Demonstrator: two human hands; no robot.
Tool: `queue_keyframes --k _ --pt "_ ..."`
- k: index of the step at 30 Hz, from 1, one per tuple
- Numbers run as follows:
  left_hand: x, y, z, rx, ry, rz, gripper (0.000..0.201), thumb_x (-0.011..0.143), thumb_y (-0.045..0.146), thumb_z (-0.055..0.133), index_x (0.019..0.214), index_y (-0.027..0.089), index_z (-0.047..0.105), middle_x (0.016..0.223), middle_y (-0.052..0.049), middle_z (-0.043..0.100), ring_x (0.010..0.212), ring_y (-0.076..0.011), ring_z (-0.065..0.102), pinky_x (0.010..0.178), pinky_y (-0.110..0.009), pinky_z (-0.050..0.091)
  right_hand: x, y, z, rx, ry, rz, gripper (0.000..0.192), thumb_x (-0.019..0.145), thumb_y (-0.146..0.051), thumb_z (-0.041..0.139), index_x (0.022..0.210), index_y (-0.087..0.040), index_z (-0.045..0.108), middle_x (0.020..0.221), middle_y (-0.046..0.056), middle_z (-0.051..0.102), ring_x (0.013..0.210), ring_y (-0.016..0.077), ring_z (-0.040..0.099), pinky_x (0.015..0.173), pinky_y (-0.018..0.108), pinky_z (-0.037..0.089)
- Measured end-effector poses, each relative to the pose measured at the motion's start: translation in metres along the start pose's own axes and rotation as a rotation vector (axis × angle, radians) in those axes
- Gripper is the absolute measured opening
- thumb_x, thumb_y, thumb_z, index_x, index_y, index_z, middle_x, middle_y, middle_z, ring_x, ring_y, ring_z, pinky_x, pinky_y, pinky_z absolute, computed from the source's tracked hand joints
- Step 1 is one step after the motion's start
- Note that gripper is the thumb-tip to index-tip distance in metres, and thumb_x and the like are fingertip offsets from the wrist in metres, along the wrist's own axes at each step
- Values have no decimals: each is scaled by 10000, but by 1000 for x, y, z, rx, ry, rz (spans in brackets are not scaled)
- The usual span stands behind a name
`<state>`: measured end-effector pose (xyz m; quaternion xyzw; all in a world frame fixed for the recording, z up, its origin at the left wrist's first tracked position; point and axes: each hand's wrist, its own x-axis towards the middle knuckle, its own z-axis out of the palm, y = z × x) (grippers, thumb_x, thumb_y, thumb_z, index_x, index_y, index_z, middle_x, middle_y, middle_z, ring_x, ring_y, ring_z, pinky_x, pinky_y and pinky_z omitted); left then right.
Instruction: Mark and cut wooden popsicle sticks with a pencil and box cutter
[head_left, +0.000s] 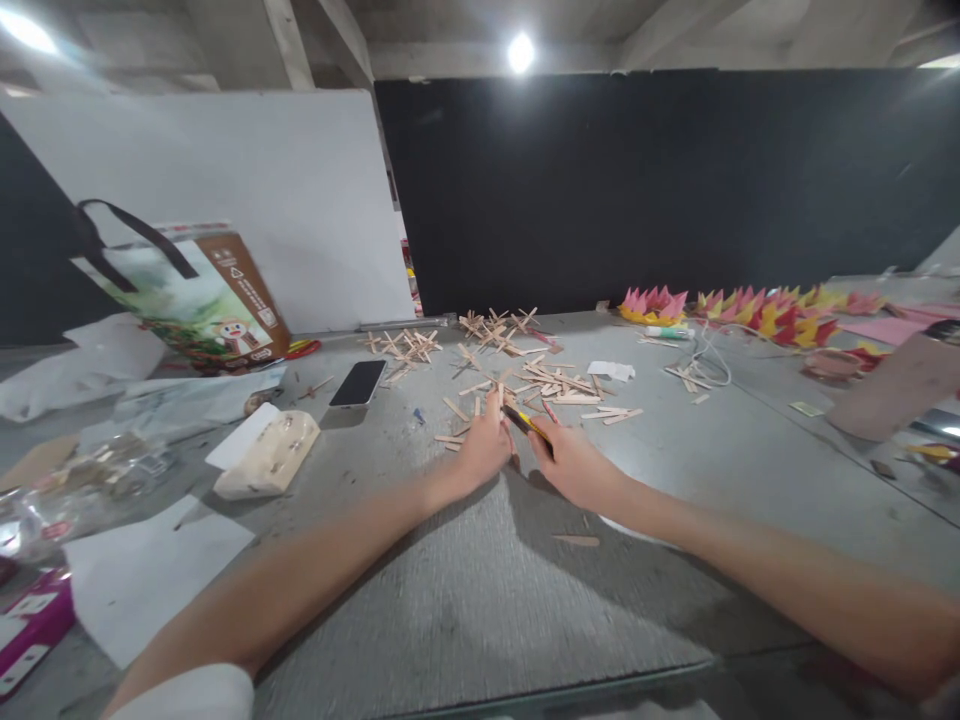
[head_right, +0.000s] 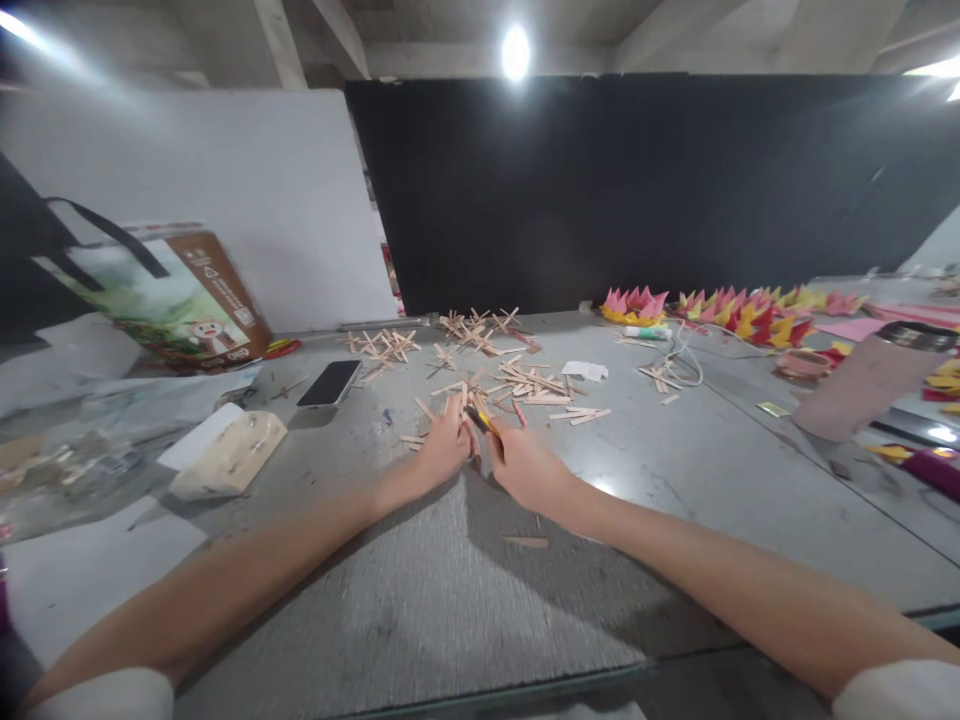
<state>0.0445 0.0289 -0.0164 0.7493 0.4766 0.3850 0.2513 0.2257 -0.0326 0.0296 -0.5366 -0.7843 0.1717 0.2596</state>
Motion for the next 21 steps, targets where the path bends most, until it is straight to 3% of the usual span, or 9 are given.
queue_keyframes --k 6,12,14,17,21 --pt "1 0 -1 11 11 -16 434 984 138 473 1415 171 512 829 -42 663 639 -193 602 712 -330 532 18 -3 -18 11 -90 -11 283 1020 -238 485 738 -221 495 635 -17 525 567 135 407 593 324 217" --pt "-4 4 2 -70 -18 13 440 1059 249 454 1487 162 504 737 -16 645 584 -186 606 632 -297 494 7 20 -13 148 -4 -89 312 1079 -376 446 816 -229 528 677 -14 533 628 162 454 616 310 267" --pt "-6 12 -1 -135 -82 8 482 1093 323 440 1548 166 471 683 11 635 567 -177 617 605 -274 486 0 35 -14 286 -31 -86 364 1088 -477 468 828 -233 541 649 -33 500 586 153 435 588 296 288" --pt "-5 28 -14 -162 -152 54 572 1108 418 467 1631 192 422 759 8 698 576 -150 620 606 -254 485 -3 56 -26 650 -160 -5 397 1066 -585 548 880 -234 565 604 -62 474 497 135 434 513 278 319" --pt "2 56 -42 -238 -283 143 559 1105 551 484 1523 198 599 958 -57 762 537 -107 582 559 -248 470 -1 69 -38 1070 -223 58 353 1013 -543 704 955 -203 630 614 -58 500 486 102 394 450 243 266"
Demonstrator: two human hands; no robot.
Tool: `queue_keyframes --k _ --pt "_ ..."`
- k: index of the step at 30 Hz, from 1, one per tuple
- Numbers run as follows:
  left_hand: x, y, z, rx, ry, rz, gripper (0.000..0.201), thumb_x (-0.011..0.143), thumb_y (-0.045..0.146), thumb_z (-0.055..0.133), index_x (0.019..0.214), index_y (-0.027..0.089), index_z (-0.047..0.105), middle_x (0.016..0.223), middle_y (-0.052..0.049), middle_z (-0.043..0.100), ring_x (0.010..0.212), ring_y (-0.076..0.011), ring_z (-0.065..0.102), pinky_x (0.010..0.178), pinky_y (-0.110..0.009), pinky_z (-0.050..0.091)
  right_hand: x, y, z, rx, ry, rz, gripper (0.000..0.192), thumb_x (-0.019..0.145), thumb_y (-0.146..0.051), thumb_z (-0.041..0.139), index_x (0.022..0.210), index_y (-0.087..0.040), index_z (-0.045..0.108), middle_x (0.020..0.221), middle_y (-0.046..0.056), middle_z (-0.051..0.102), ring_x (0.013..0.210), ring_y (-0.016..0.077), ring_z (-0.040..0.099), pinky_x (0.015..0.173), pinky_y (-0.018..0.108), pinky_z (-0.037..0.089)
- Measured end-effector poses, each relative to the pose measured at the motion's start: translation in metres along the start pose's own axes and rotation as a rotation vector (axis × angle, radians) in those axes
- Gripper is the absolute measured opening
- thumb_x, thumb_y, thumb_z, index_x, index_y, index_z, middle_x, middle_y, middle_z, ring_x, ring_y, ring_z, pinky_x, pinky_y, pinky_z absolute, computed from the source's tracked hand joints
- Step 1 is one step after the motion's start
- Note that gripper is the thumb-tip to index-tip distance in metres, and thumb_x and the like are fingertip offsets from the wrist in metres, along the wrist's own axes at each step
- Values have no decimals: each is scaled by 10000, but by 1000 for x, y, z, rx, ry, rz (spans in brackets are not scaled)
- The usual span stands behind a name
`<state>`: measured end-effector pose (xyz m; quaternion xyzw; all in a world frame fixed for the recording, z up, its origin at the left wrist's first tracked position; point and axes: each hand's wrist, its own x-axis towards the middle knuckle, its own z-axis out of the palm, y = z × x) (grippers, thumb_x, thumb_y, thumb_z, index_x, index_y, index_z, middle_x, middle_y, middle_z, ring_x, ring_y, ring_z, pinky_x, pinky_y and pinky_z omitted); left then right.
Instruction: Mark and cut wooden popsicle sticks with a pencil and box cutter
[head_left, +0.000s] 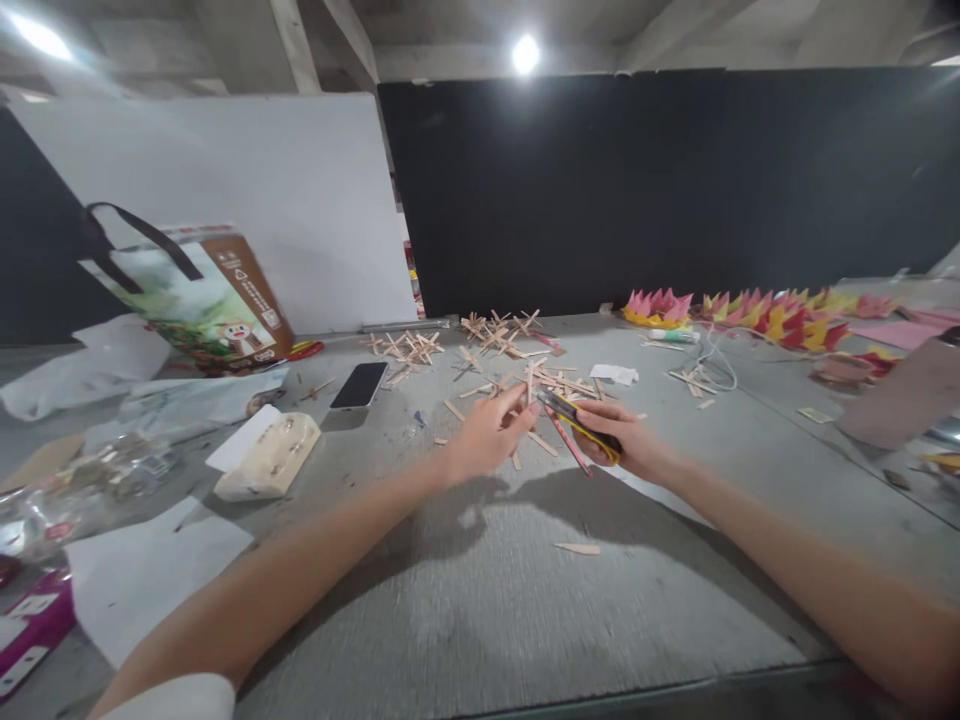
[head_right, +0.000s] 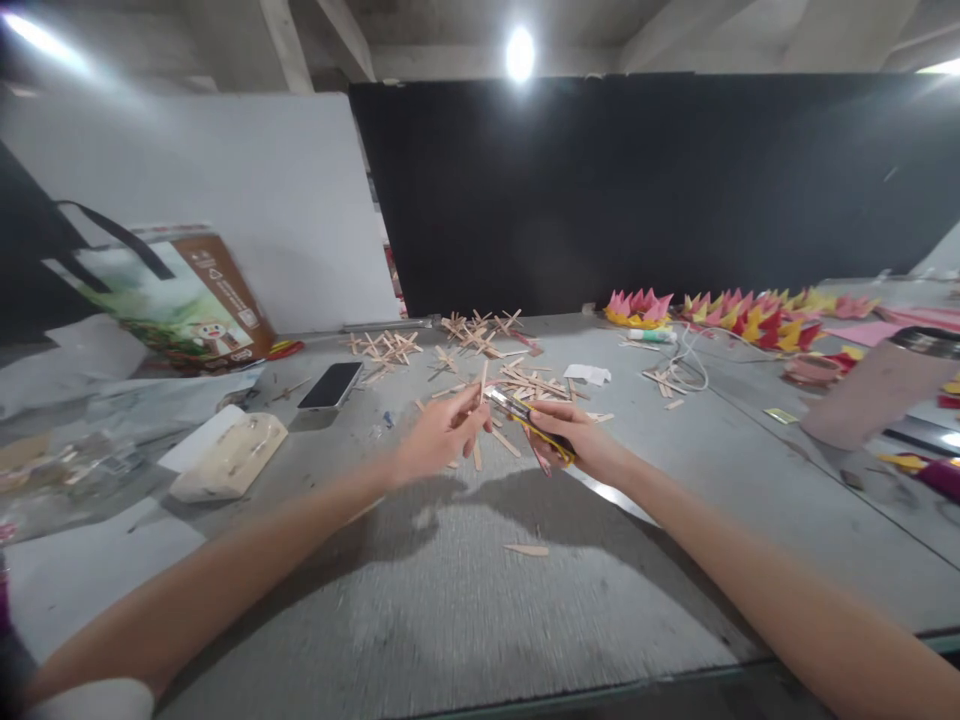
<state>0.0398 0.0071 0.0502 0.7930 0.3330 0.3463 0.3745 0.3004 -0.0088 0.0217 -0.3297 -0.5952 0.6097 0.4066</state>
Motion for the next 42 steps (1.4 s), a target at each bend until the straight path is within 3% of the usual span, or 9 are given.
queue_keyframes --k 4,8,14,20,28,35,39,42 --pt "-1 30 -11 -153 11 25 594 1073 574 557 1529 196 601 968 -62 754 554 -96 615 555 -233 486 -5 2 2 252 -32 -13 365 1005 -547 721 1023 -183 703 524 -102 364 444 78 204 417 228 166" --pt "-6 51 -11 -166 46 44 563 1011 493 707 1492 211 629 1024 -56 733 612 -97 627 548 -226 501 -8 5 6 319 -90 -29 398 1021 -574 688 927 -188 712 467 -106 319 415 75 178 410 218 201" --pt "-14 67 -6 -199 112 87 538 964 418 785 1455 221 688 1008 -50 743 645 -96 617 578 -234 530 -10 7 8 335 -133 -4 414 1002 -573 707 822 -206 646 455 -101 343 396 76 181 388 210 207" --pt "-15 66 -1 -269 152 70 621 908 408 852 1478 231 679 1063 -58 756 644 -90 624 578 -234 544 -10 9 9 304 -149 -17 402 1003 -565 706 853 -194 678 456 -103 354 385 71 199 386 205 213" --pt "-11 57 -3 -336 114 -18 794 873 488 886 1581 267 603 1158 -83 750 711 -107 652 600 -229 537 -9 12 10 237 -106 -1 412 1029 -556 678 923 -163 745 474 -88 381 401 64 220 406 199 217" --pt "-6 43 -2 -328 131 32 783 877 530 870 1567 257 622 1032 -52 739 694 -111 615 638 -255 541 -11 5 19 231 -78 57 408 1019 -574 696 896 -185 704 506 -95 349 423 67 193 396 194 199" --pt "-5 39 0 -353 196 9 843 853 556 886 1580 238 605 977 -39 721 696 -113 615 637 -254 541 -12 1 31 294 -68 76 392 1037 -565 673 894 -201 678 530 -111 288 438 65 146 382 177 186" --pt "-4 39 -1 -387 178 -16 865 828 559 909 1572 230 614 959 -34 714 679 -106 608 628 -254 535 -12 1 31 287 -76 86 398 1049 -566 655 902 -197 678 526 -117 276 434 62 135 375 171 179"
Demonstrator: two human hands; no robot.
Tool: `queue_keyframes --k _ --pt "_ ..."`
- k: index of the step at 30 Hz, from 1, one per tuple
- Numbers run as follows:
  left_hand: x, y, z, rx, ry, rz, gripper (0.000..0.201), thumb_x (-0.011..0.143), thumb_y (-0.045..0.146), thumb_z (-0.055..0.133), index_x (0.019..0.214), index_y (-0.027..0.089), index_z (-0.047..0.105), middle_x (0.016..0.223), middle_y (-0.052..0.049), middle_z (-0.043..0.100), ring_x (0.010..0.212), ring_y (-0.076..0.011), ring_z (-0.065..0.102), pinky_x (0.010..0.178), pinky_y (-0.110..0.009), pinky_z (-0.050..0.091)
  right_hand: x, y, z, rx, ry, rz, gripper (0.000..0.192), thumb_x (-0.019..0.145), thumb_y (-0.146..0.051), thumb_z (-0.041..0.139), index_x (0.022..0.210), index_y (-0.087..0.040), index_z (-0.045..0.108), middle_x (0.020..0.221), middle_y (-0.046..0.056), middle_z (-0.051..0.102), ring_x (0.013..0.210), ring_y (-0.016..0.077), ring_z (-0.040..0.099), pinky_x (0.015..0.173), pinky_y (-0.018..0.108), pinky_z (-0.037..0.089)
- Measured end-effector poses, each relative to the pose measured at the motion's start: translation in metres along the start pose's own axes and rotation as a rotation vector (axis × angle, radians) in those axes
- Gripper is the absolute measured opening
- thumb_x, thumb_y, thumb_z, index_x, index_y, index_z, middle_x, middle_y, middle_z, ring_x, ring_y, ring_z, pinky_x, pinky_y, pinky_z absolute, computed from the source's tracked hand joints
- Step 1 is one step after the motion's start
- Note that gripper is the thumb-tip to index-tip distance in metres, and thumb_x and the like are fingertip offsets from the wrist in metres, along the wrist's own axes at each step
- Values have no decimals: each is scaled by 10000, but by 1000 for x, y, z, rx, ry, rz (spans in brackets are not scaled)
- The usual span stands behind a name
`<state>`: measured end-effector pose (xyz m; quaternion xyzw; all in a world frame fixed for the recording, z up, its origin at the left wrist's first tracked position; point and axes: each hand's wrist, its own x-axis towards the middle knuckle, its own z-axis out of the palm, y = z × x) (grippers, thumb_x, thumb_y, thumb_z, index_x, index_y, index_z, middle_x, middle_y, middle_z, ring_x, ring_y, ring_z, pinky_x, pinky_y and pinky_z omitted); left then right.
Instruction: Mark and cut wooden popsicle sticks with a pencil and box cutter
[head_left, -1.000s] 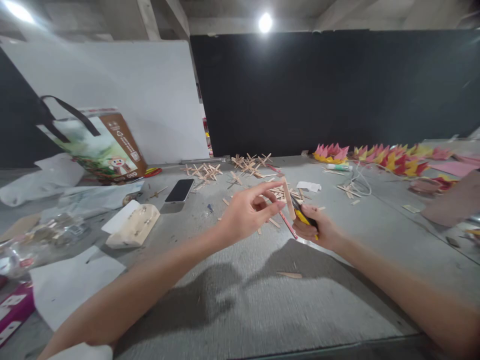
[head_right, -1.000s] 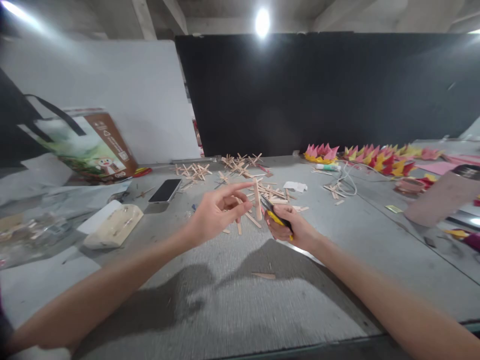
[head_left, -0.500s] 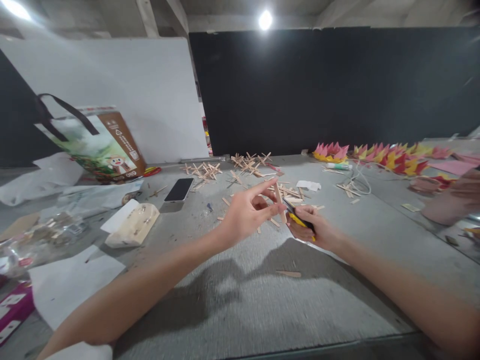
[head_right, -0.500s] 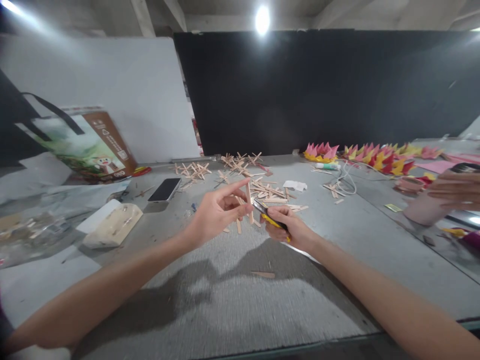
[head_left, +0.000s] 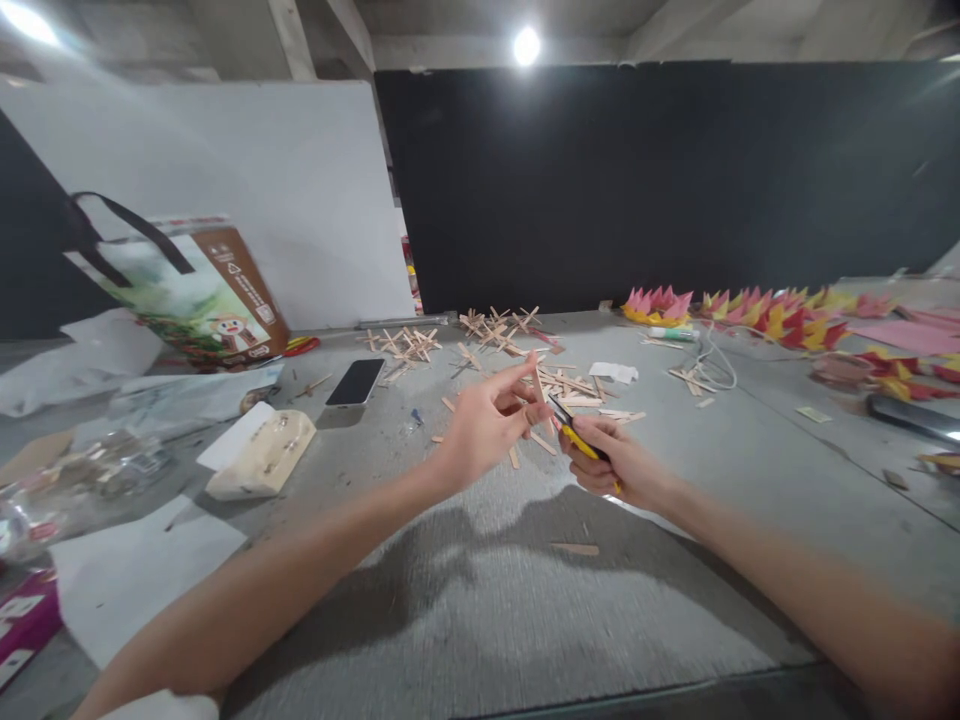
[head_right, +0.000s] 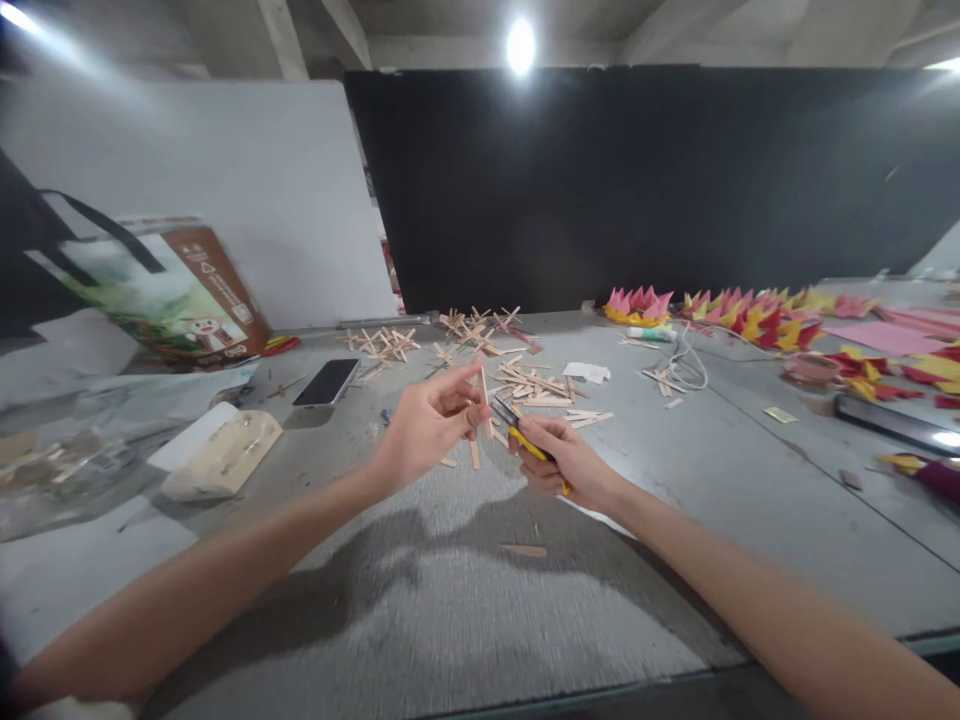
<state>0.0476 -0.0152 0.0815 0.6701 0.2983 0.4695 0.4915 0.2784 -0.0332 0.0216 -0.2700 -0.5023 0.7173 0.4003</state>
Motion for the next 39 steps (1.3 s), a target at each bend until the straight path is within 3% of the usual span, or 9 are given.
queue_keyframes --k 5,10,13,17,20,23,31,34,39 --pt "3 -3 -5 -55 -112 -37 916 800 591 924 1564 186 620 861 -16 682 647 -110 611 614 -264 532 -3 -2 -13 -91 6 35 421 1041 -592 655 925 -188 683 526 -127 260 430 56 117 368 175 151" --pt "10 -22 -11 -37 -167 -35 900 895 573 847 1637 178 524 806 -6 694 611 -110 609 631 -265 519 1 0 -17 -187 59 41 437 1041 -626 633 923 -205 640 555 -122 275 444 66 139 375 190 161" --pt "16 -41 -14 12 -132 -42 845 967 539 769 1677 208 453 849 -9 729 591 -104 611 640 -258 527 7 3 -17 -247 132 18 418 1026 -631 649 973 -219 606 607 -122 287 472 71 156 398 194 177" --pt "20 -66 -18 30 -25 -118 793 1022 440 712 1695 210 359 957 -62 798 686 -151 708 726 -287 572 8 2 -15 -414 145 -72 416 1005 -533 698 1295 -289 527 633 -123 381 494 107 316 464 207 284" --pt "17 -82 -18 85 36 -134 600 1025 370 707 1548 173 488 914 -77 802 815 -201 765 832 -338 595 3 -1 -8 -665 142 -132 478 1023 -422 646 1457 -325 471 664 -100 475 527 142 431 526 243 370" --pt "12 -96 -15 110 81 -119 429 1002 381 724 1358 188 585 876 -61 789 871 -223 781 874 -370 605 -1 -3 1 -941 156 -213 455 1015 -361 624 1462 -306 552 781 -22 636 587 173 531 615 283 423" --pt "4 -110 -8 -85 97 -161 721 844 431 856 1402 172 481 872 -59 801 822 -242 805 786 -333 615 1 7 14 -1312 149 -271 463 1090 -340 467 1533 -271 580 992 92 796 630 216 649 655 303 404" --pt "4 -110 -9 -105 60 -191 706 833 448 857 1364 161 491 838 -59 795 819 -258 812 801 -353 623 1 10 15 -1326 171 -257 488 1084 -326 458 1553 -278 580 876 65 777 552 200 601 606 299 366" --pt "2 -111 -9 -25 32 -142 519 895 415 777 1286 165 544 835 -65 794 773 -223 787 779 -334 607 2 7 21 -1342 220 -257 473 1050 -298 485 1489 -239 651 600 -13 612 433 161 429 545 295 278"
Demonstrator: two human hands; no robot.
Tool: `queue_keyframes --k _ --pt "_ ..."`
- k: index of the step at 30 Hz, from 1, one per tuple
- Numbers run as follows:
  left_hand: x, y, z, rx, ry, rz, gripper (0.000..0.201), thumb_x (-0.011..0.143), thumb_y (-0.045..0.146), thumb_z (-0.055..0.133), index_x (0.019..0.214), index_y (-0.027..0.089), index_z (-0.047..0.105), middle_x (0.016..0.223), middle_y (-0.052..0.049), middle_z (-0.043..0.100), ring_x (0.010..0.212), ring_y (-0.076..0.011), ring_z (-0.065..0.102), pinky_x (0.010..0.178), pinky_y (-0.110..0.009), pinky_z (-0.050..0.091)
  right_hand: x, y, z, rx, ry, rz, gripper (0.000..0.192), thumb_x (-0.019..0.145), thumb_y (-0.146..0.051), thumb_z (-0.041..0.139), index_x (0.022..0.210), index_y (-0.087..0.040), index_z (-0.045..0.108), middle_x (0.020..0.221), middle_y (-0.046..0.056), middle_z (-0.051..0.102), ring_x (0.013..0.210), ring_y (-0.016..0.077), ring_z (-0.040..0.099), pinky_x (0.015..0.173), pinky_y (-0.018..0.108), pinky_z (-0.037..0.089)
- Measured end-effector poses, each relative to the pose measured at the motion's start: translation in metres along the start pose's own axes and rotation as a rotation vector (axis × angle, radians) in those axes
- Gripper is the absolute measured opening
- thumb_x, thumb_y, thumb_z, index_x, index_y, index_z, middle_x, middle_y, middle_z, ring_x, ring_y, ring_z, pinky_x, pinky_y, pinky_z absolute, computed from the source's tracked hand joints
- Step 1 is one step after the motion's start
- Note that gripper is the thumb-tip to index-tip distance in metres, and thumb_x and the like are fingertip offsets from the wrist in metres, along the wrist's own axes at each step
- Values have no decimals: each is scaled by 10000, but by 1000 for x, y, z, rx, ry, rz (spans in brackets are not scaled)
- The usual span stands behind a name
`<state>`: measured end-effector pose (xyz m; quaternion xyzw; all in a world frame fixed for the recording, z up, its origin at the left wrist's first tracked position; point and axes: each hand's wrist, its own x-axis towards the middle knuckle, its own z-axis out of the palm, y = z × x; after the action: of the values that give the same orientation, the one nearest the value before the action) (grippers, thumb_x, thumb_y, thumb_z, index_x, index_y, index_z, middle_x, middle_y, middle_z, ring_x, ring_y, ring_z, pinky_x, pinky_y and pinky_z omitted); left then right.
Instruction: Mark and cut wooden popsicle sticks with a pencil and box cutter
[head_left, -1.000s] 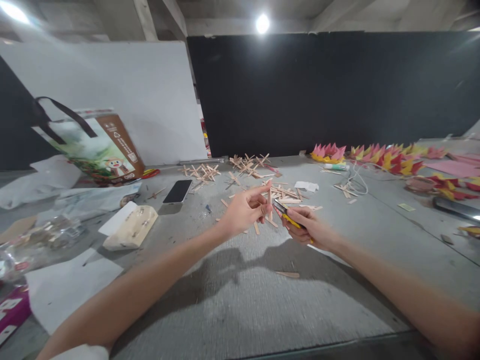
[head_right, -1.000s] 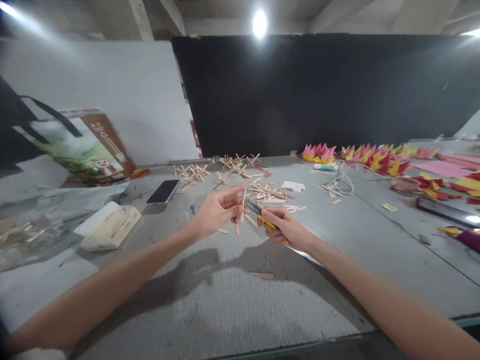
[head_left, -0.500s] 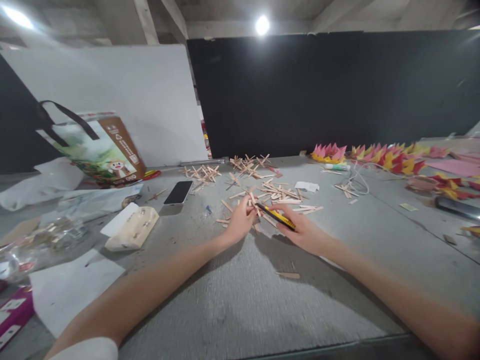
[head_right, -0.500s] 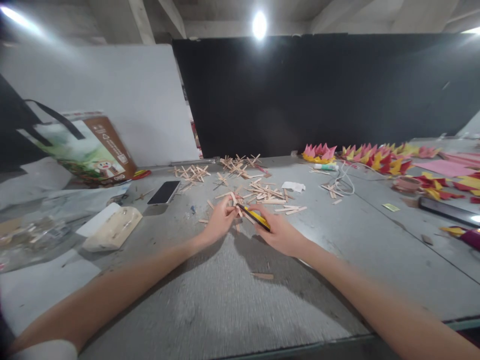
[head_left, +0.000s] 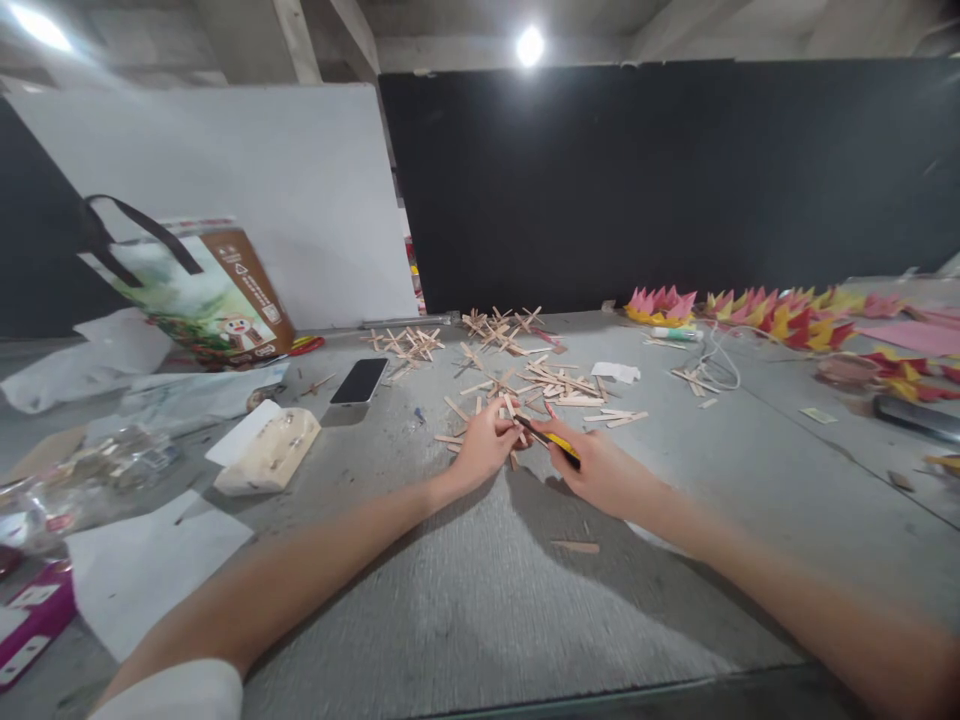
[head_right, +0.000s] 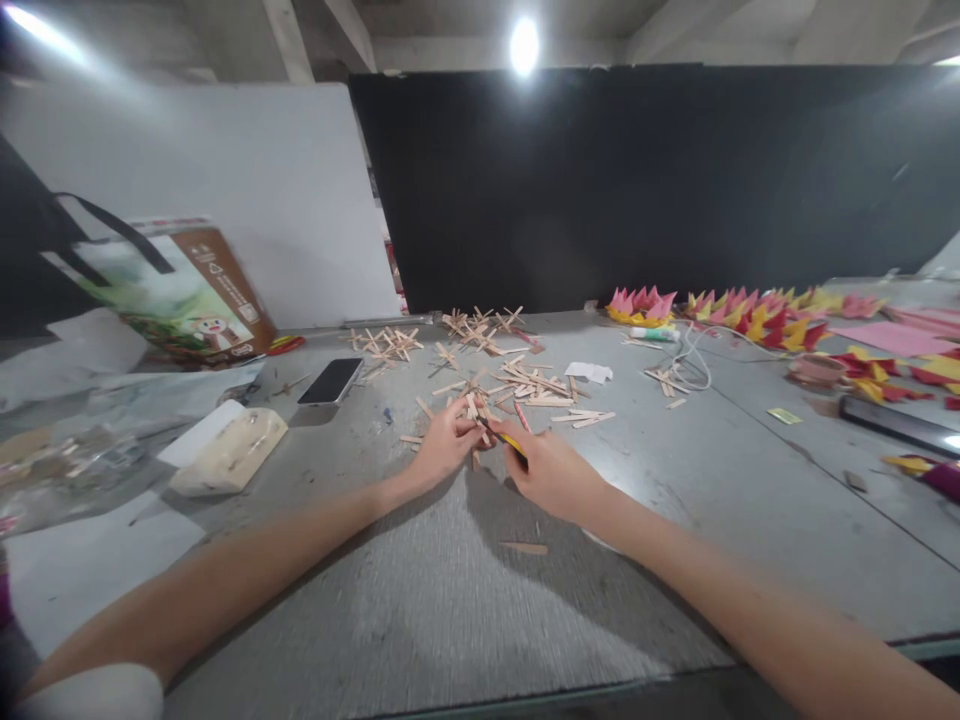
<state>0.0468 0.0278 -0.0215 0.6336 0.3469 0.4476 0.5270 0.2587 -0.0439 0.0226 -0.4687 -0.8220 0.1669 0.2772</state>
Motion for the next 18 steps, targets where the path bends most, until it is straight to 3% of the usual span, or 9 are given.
queue_keyframes --k 7,10,14,18 --pt "-5 6 2 7 15 22 422 945 398 735 1247 180 536 808 -51 789 730 -187 760 762 -315 600 18 -16 -25 46 -48 12 340 1015 -276 524 1263 -232 753 756 35 701 517 148 440 583 294 309" --pt "-5 6 0 -24 30 8 483 924 415 764 1271 182 522 815 -52 791 754 -206 783 786 -342 626 15 -8 -13 89 -27 0 357 1035 -295 513 1318 -245 725 767 31 702 510 150 441 569 292 312" --pt "-4 4 -1 -19 46 15 482 916 409 762 1262 181 517 796 -50 788 737 -212 783 757 -337 630 4 3 9 83 -2 10 441 1048 -283 480 1452 -214 645 613 -20 584 464 160 405 537 295 283" --pt "-4 4 0 -10 44 11 456 909 372 748 1256 187 515 784 -39 786 719 -200 774 748 -327 627 15 -4 -6 36 -48 7 370 1024 -252 498 1333 -224 700 698 -1 657 499 150 446 552 282 307"
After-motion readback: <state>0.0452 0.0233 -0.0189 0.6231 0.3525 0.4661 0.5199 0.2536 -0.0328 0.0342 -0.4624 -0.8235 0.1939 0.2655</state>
